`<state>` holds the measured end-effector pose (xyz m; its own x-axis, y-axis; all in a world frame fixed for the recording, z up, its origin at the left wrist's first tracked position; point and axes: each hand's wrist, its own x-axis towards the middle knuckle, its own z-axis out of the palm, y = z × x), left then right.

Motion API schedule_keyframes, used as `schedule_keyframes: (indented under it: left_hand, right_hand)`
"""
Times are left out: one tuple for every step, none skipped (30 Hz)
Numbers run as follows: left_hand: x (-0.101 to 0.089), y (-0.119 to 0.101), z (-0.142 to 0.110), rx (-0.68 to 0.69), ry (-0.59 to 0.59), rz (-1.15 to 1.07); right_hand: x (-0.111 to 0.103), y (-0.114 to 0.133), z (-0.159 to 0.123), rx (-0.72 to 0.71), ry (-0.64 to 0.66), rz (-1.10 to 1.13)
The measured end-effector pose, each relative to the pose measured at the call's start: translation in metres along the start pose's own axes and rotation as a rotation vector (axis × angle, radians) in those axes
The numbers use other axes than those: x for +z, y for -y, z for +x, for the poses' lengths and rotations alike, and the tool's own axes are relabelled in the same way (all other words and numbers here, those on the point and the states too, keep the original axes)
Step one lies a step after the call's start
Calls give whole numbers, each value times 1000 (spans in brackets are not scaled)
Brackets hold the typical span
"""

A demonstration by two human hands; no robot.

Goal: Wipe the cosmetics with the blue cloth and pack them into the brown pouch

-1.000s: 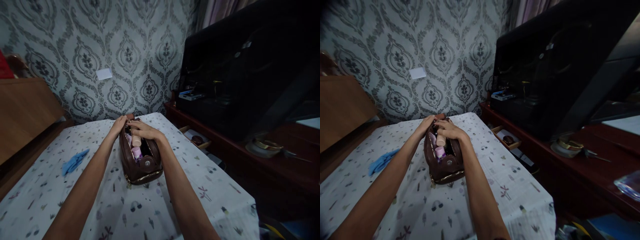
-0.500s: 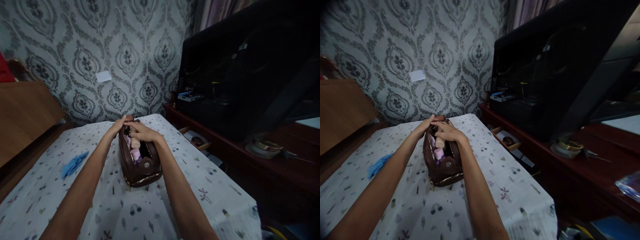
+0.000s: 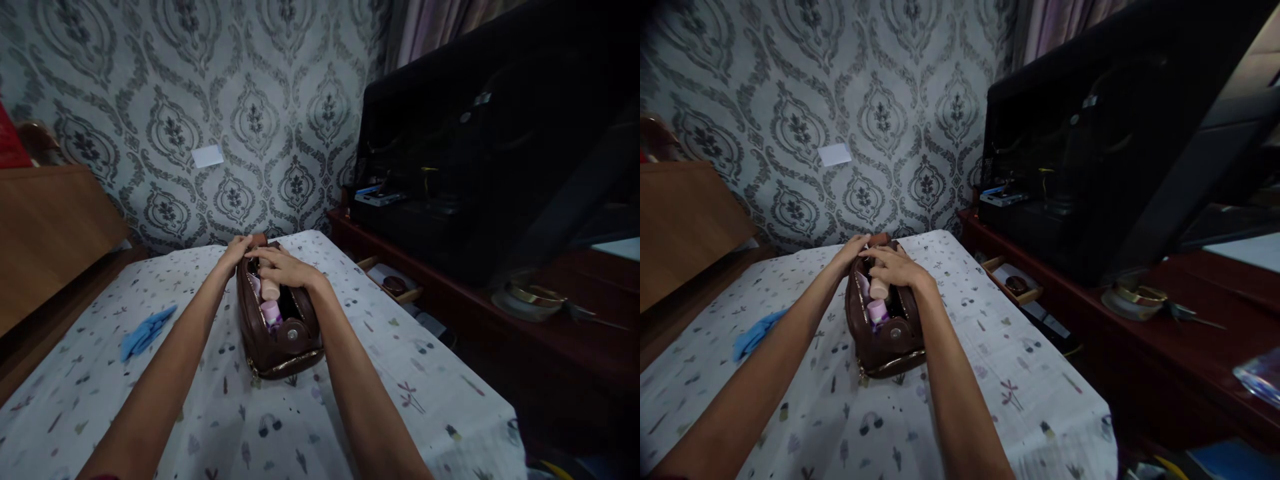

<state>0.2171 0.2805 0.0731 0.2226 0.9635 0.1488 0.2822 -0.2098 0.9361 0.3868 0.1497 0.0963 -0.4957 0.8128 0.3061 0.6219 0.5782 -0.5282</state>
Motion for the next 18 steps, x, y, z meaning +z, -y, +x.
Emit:
schedule_keyframes:
  left_hand:
    - [1, 0, 1, -35, -5, -14]
    - [1, -1, 1, -74, -2, -32]
    - [2, -2, 1, -111, 4, -51]
    - [3, -3, 1, -140, 11, -68]
    - [3, -3, 2, -166, 16, -83]
    - [4, -4, 2, -190, 18, -96]
    - [4, -5, 2, -212, 17, -107]
    - [4, -5, 3, -232, 13, -115]
    - [3, -6, 4, -251, 8, -121]
    - [3, -6, 5, -267, 5, -125]
    - [2, -7, 7, -280, 5, -128]
    - [2, -7, 9, -288, 9, -131]
    - [1, -7, 11, -292, 18, -134]
    - [1, -7, 13, -289, 30, -138]
    - [1, -7, 15, -279, 42, -142]
    - [1, -7, 17, -261, 51, -146]
    - [1, -7, 19, -238, 56, -149]
    - [2, -6, 20, -211, 59, -153]
  right_hand:
    - [0, 0, 0, -2, -2, 0]
    - [0, -1, 0, -4, -4, 1]
    - [0, -1, 0, -6, -6, 1]
    - [0, -2, 0, -8, -8, 2]
    - [0, -2, 0, -11, -10, 3]
    - [0, -2, 0, -14, -11, 3]
    - [1, -2, 0, -17, -13, 4]
    - [1, -2, 0, -21, -15, 4]
    - [1, -1, 0, -24, -17, 3]
    - [1, -1, 0, -25, -18, 2]
    - [2, -1, 0, -25, -18, 1]
    - [2, -2, 0, -22, -18, -1]
    - [3, -2, 1, -19, -17, -3]
    - [3, -3, 1, -16, -17, -4]
    - [3, -4, 2, -12, -17, -6]
    - [4, -5, 2, -9, -17, -7]
    - [4, -6, 2, -8, -18, -8]
    - [4, -7, 3, -7, -19, -9]
